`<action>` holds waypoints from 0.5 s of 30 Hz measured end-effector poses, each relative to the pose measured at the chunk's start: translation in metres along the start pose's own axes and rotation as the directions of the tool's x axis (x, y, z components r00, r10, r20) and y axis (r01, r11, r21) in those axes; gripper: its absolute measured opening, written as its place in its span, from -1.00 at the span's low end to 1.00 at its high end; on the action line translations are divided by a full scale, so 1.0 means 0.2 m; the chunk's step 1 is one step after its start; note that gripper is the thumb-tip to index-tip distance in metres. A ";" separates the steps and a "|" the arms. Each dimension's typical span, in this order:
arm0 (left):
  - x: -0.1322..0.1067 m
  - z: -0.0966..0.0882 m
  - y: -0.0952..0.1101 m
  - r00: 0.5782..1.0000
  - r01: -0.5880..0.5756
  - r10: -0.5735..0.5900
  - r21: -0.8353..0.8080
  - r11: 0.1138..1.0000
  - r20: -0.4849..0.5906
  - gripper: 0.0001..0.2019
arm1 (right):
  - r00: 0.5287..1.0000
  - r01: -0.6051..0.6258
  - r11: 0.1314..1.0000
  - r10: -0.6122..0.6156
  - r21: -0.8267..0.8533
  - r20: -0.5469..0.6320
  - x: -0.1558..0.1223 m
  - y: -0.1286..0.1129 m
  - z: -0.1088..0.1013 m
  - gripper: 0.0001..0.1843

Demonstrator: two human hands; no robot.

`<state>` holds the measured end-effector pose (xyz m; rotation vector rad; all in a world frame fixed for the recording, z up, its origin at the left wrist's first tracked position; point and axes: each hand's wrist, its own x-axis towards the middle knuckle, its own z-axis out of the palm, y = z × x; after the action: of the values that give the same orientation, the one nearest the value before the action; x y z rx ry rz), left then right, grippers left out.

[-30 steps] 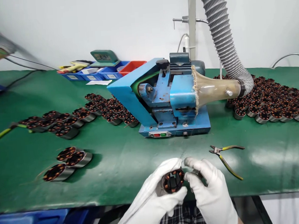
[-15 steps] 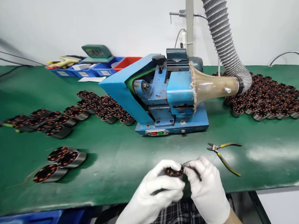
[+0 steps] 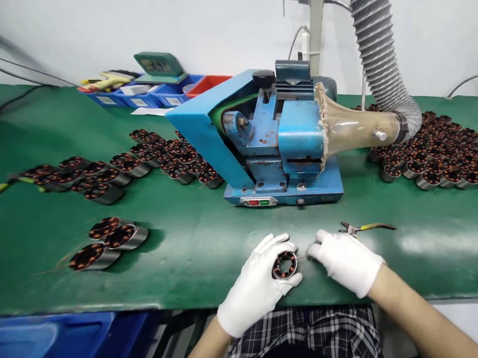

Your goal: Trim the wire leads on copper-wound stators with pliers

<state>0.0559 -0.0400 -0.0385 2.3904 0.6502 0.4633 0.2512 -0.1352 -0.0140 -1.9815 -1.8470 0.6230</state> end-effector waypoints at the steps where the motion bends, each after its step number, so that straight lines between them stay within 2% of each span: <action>1: 0.00 -0.01 0.00 1.000 0.009 -0.009 0.005 1.000 0.005 -0.65 | 1.000 0.006 0.998 -0.006 -0.068 0.007 -0.03 0.05 -0.05 -0.63; 4: 0.00 -0.03 0.02 0.998 0.047 -0.048 0.039 0.998 0.042 -0.68 | 0.998 -0.050 0.967 0.039 -0.252 -0.047 -0.13 0.22 -0.17 -0.66; 7: -0.02 -0.04 0.07 0.996 0.067 -0.071 0.071 0.995 0.062 -0.58 | 0.971 -0.193 0.896 0.116 -0.400 -0.208 -0.22 0.35 -0.20 -0.70; 9: -0.02 -0.05 0.11 0.998 0.047 -0.050 0.091 0.995 0.040 -0.48 | 0.954 -0.232 0.836 0.095 -0.497 -0.286 -0.26 0.37 -0.14 -0.44; 11: 0.00 -0.05 0.14 0.999 0.025 -0.029 0.115 0.993 0.037 -0.57 | 0.939 -0.270 0.761 0.072 -0.590 -0.337 -0.27 0.35 -0.05 -0.25; 13: 0.02 -0.05 0.16 0.996 0.029 -0.039 0.117 0.993 0.082 -0.76 | 0.898 -0.375 0.725 0.129 -0.578 -0.420 -0.27 0.32 0.04 -0.35; 15: 0.04 -0.03 0.17 0.987 0.051 -0.065 0.097 0.994 0.146 -0.78 | 0.813 -0.495 0.760 0.233 -0.422 -0.534 -0.27 0.28 0.10 -0.51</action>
<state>0.0712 -0.0550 -0.0104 2.4576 0.6853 0.2317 0.2845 -0.1950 -0.0566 -2.6150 -1.4254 -0.3324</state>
